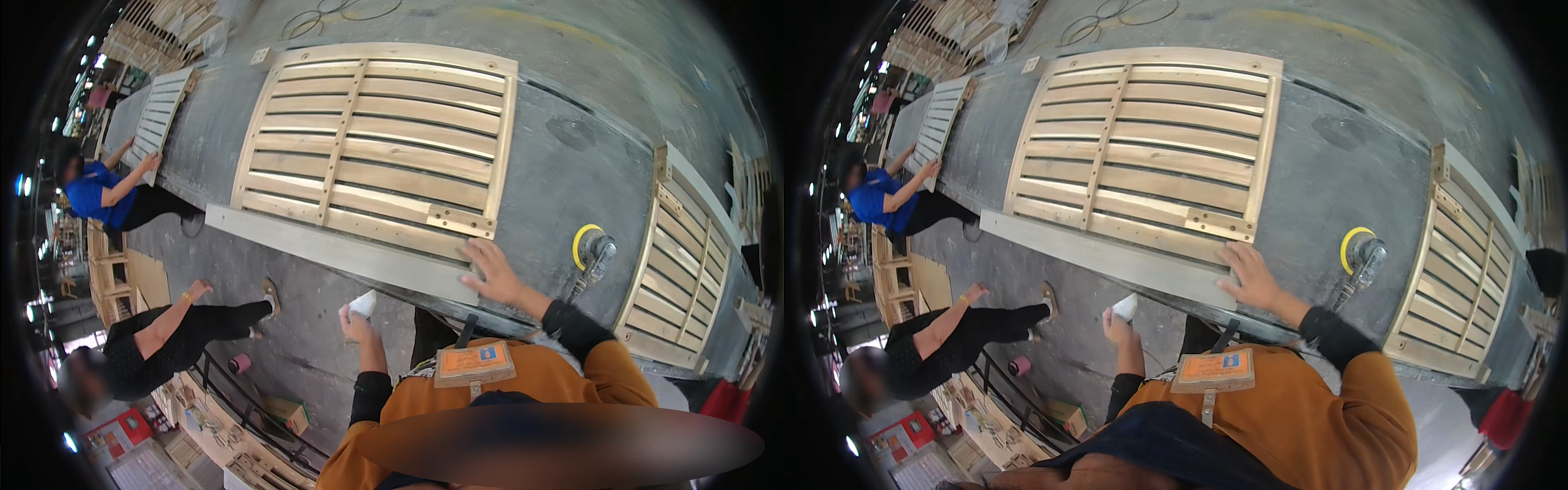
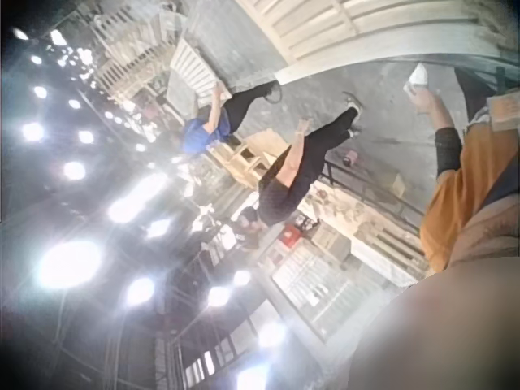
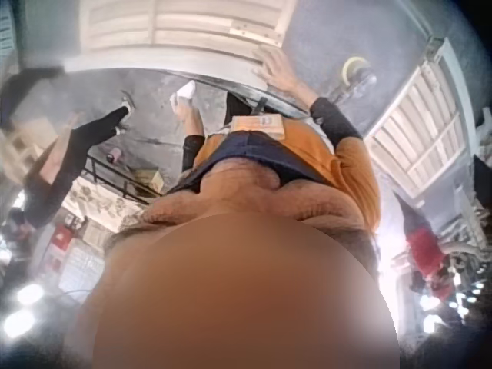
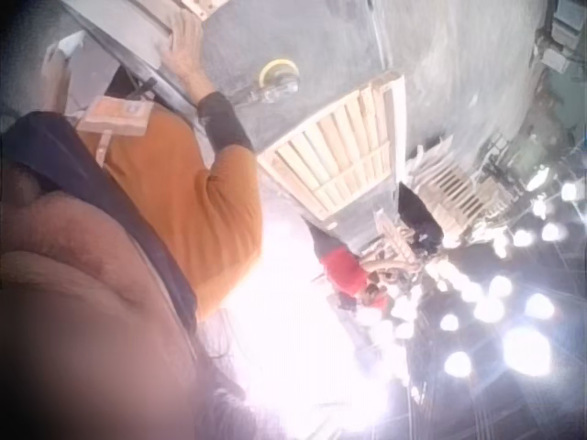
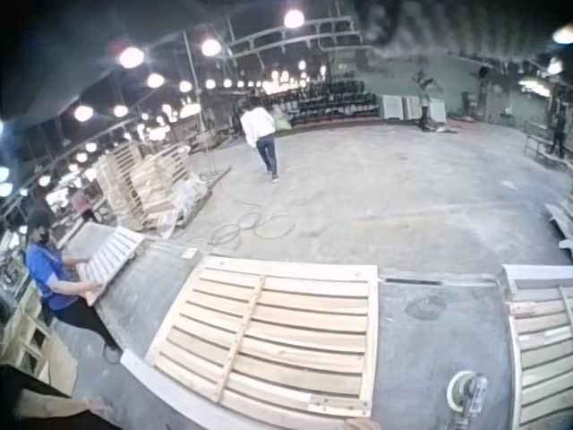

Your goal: The person uses a handheld orbital sander and a sanding block to smooth the surfaces and edges of wooden slatted panels. They flip the panels to work on both sides and move between multiple units on a workbench in a busy workshop.

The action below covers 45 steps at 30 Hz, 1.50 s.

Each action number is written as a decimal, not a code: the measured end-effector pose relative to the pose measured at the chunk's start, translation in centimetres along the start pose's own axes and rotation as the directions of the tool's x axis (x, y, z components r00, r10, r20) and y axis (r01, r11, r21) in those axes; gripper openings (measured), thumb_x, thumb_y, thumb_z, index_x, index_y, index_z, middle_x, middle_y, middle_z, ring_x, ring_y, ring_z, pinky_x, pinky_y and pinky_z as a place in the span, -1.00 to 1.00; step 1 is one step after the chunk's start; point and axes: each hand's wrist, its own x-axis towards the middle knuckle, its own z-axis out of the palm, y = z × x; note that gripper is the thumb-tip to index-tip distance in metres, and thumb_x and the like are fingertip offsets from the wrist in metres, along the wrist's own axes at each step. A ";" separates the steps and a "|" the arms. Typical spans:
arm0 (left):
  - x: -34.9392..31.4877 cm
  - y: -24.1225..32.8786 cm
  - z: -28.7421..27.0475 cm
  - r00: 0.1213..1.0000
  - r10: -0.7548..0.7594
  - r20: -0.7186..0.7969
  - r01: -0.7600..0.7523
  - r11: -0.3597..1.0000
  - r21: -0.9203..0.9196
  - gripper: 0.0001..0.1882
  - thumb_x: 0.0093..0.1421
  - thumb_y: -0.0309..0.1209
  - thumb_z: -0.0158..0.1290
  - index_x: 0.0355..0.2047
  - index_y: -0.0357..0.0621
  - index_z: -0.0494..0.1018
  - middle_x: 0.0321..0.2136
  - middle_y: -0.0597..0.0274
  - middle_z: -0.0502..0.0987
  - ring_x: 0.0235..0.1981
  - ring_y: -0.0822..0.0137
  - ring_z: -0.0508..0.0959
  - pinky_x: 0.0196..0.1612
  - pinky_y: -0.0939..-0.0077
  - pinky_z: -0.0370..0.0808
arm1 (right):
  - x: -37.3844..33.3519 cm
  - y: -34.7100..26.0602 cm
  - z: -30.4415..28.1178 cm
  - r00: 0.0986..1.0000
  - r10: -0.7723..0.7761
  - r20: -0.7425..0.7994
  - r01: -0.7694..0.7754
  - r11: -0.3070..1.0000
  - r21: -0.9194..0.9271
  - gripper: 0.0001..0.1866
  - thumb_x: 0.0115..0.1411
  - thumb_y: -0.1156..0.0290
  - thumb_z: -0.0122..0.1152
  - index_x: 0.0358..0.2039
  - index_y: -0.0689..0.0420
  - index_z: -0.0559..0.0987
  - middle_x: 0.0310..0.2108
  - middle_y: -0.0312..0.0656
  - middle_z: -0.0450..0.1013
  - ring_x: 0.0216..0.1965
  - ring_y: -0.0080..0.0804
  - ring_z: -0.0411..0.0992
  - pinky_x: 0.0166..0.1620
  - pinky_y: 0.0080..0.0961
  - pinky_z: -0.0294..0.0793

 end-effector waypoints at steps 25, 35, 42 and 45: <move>6.1 -2.8 3.9 0.899 0.141 0.414 -0.391 0.684 0.616 -0.60 0.38 -0.18 -0.06 -0.11 -0.36 0.47 -0.19 0.16 0.54 -0.08 0.28 0.52 -0.17 0.34 0.53 | 0.9 -9.9 7.5 0.889 0.399 0.226 -0.377 0.916 -0.135 -0.34 -0.12 0.03 0.51 0.00 0.04 0.57 -0.07 -0.12 0.32 0.10 -0.02 0.13 0.24 0.03 0.05; -3.4 -5.9 -1.0 0.928 -0.360 0.098 0.342 0.925 0.166 -0.53 0.42 -0.16 -0.16 -0.10 -0.41 0.49 -0.20 0.10 0.58 -0.18 0.31 0.55 -0.08 0.44 0.46 | 13.8 5.6 -6.2 0.973 0.208 -0.098 -0.230 0.903 -0.363 -0.46 0.17 0.25 0.29 0.12 0.20 0.43 0.04 0.07 0.44 0.07 -0.01 0.41 0.12 -0.15 0.37; -10.9 -5.6 0.1 0.894 -0.398 0.204 0.430 0.891 -0.147 -0.48 0.43 -0.11 -0.23 0.10 -0.35 0.36 -0.01 0.10 0.51 -0.05 0.26 0.52 0.06 0.37 0.44 | 24.9 30.0 -12.4 0.974 0.147 -0.171 -0.225 0.597 -0.770 -0.35 0.28 0.09 0.12 0.25 0.23 0.28 0.21 0.13 0.25 0.25 0.04 0.20 0.27 -0.18 0.16; -12.8 -6.7 0.7 0.852 -0.467 0.237 0.519 0.810 -0.271 -0.51 0.41 -0.11 -0.20 0.05 -0.30 0.38 -0.07 0.14 0.52 -0.09 0.27 0.55 -0.03 0.37 0.51 | 25.0 34.6 -12.3 0.976 0.139 -0.165 -0.212 0.762 -0.612 -0.29 0.29 0.04 0.07 0.31 0.19 0.20 0.20 0.15 0.25 0.23 0.05 0.21 0.26 -0.17 0.18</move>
